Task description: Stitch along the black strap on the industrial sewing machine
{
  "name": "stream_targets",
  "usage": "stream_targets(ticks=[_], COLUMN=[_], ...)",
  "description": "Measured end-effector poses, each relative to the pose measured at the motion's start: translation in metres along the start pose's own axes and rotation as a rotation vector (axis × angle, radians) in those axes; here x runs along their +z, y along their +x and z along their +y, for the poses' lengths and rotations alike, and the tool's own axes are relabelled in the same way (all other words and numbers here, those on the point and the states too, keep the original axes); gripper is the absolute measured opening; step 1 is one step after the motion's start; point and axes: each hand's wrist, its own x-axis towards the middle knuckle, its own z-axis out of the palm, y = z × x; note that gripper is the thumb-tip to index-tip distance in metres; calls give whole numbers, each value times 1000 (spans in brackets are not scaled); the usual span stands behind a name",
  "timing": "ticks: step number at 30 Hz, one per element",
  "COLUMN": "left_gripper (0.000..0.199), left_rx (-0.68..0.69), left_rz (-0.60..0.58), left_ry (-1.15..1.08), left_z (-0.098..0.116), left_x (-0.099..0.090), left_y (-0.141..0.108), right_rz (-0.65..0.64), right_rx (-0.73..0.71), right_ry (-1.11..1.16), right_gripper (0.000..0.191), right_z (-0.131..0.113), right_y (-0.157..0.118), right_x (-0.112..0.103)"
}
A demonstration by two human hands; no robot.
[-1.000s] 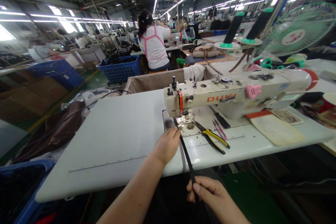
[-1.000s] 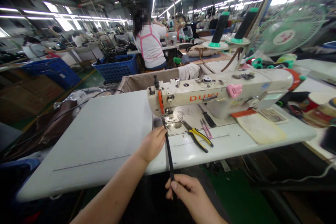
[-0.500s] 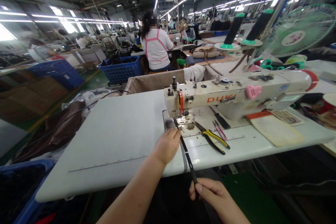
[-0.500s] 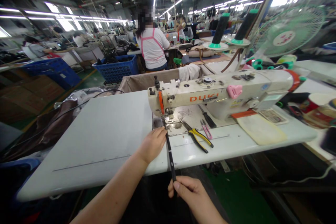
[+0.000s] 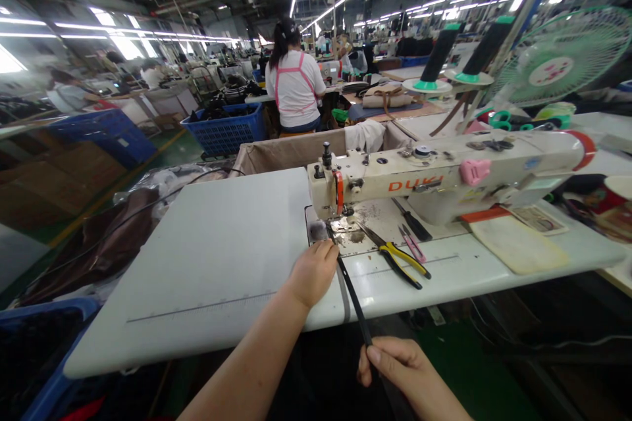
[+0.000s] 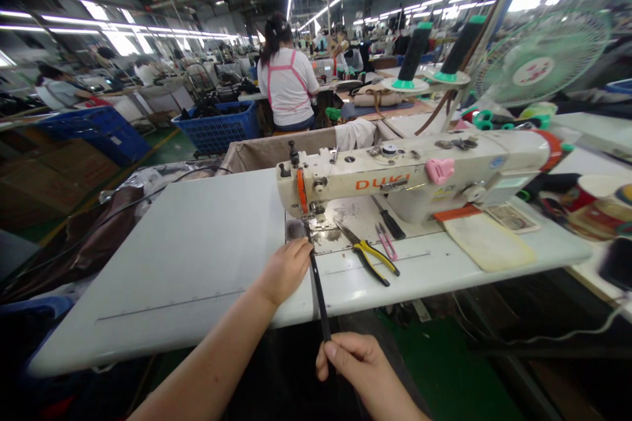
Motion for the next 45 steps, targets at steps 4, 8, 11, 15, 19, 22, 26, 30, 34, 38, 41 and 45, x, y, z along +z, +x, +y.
stream_targets(ticks=[4,8,11,15,19,22,26,30,34,38,41,45], left_gripper=[18,20,22,28,33,33,32,28,23,19,19,19], left_rx=[21,12,-30,-82,-102,-112,-133,-103,-53,-33,-37,-38], left_rz=[-25,-19,-6,-21,-51,-57,-50,-22,-12,9,2,6], left_ry=[-4,-27,-47,-83,-122,-131,-121,-85,-63,-51,-62,-69], left_z=[-1,-2,-2,-2,-2,-2,-3,-3,-2,-1,1,1], left_x=[-2,-1,3,7,7,8,10,8,3,0,-1,-1], left_y=[0,-1,-2,-1,1,1,0,-1,-1,0,0,0], right_rz=[-41,-41,-49,-48,-65,-60,-49,-72,-86,-26,49,150], right_rx=[-25,-27,-26,-25,-20,-22,-17,-27,-42,-138,-165,-117], right_ry=[-35,-45,-57,-68,-78,-80,-76,-57,-54,-131,-169,-124], right_gripper=[54,53,54,56,57,57,56,56,55,50,49,46], right_z=[3,5,5,5,5,5,8,9,10,9,8,8], right_y=[1,1,0,0,0,1,2,2,2,4,6,8], right_x=[-2,-3,-3,-2,-1,-1,-1,-2,-3,-4,-2,1])
